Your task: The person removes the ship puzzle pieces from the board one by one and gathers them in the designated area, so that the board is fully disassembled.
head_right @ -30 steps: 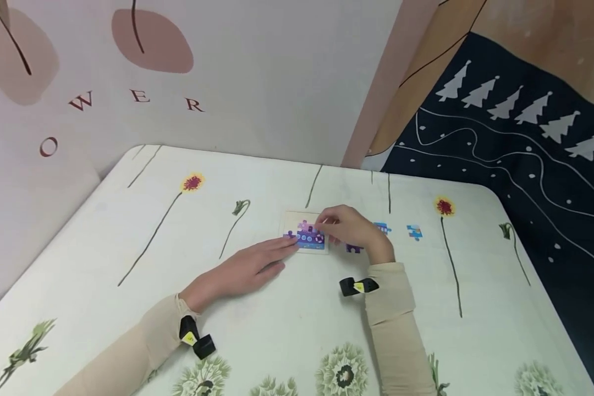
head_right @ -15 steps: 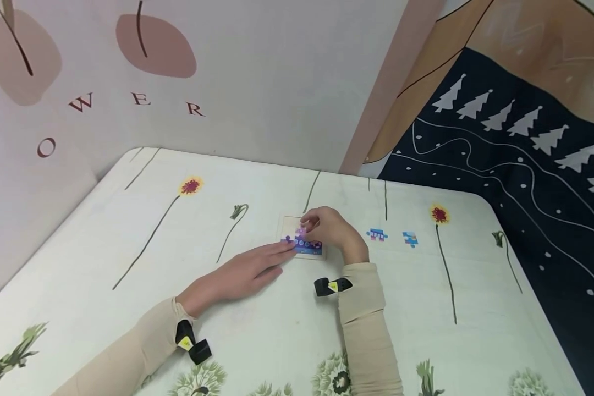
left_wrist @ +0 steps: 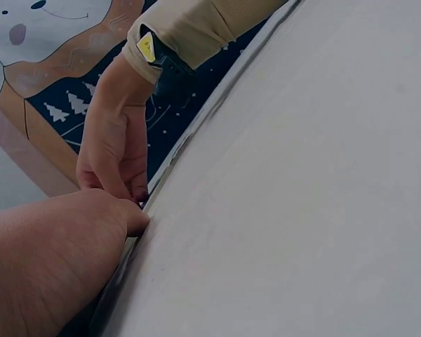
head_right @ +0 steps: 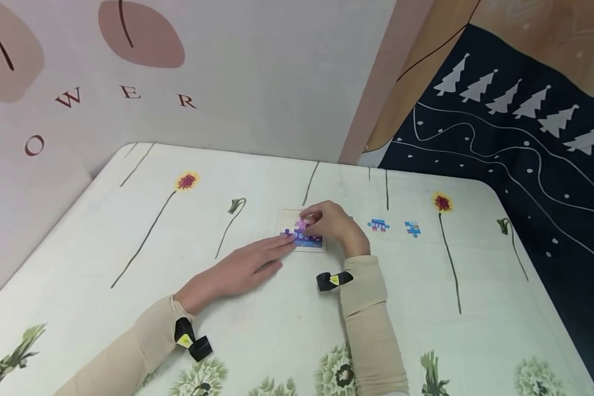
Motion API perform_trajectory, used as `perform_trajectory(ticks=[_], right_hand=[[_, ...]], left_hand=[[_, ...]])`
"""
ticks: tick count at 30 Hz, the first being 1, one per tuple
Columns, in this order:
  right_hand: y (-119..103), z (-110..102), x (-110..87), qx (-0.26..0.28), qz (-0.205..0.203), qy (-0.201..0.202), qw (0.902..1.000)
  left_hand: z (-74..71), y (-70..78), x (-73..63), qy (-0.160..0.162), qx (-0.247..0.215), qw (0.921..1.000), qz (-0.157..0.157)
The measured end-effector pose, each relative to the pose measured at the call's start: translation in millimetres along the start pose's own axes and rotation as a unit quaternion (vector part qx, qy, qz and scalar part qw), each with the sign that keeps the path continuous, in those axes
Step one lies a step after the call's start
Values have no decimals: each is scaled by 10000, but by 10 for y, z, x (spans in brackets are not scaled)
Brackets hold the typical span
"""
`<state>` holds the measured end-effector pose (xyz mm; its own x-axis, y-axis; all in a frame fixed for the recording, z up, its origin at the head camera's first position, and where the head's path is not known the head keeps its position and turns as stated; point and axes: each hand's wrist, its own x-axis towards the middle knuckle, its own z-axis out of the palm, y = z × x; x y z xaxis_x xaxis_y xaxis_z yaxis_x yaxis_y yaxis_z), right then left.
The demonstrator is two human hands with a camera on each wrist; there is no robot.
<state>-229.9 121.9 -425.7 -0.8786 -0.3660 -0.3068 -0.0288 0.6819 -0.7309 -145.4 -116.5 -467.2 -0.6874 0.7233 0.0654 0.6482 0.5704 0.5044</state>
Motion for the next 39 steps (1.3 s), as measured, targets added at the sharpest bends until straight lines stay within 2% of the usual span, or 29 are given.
perform_trajectory(ticks=[9, 16, 23, 30, 39], right_hand=[[42, 37, 18, 293, 215, 163, 9992], [21, 34, 42, 192, 134, 198, 9995], [2, 55, 56, 27, 99, 50, 9999], [-24, 63, 30, 164, -125, -47, 9998], [-23, 51, 15, 165, -190, -66, 9997]], left_hand=[[0, -10, 7, -42, 29, 10000, -10], [-7, -19, 21, 1, -30, 10000, -37], [-9, -8, 17, -12, -102, 9999, -79], [-2, -10, 16, 69, -103, 9999, 32], [5, -14, 22, 72, -106, 9999, 18]])
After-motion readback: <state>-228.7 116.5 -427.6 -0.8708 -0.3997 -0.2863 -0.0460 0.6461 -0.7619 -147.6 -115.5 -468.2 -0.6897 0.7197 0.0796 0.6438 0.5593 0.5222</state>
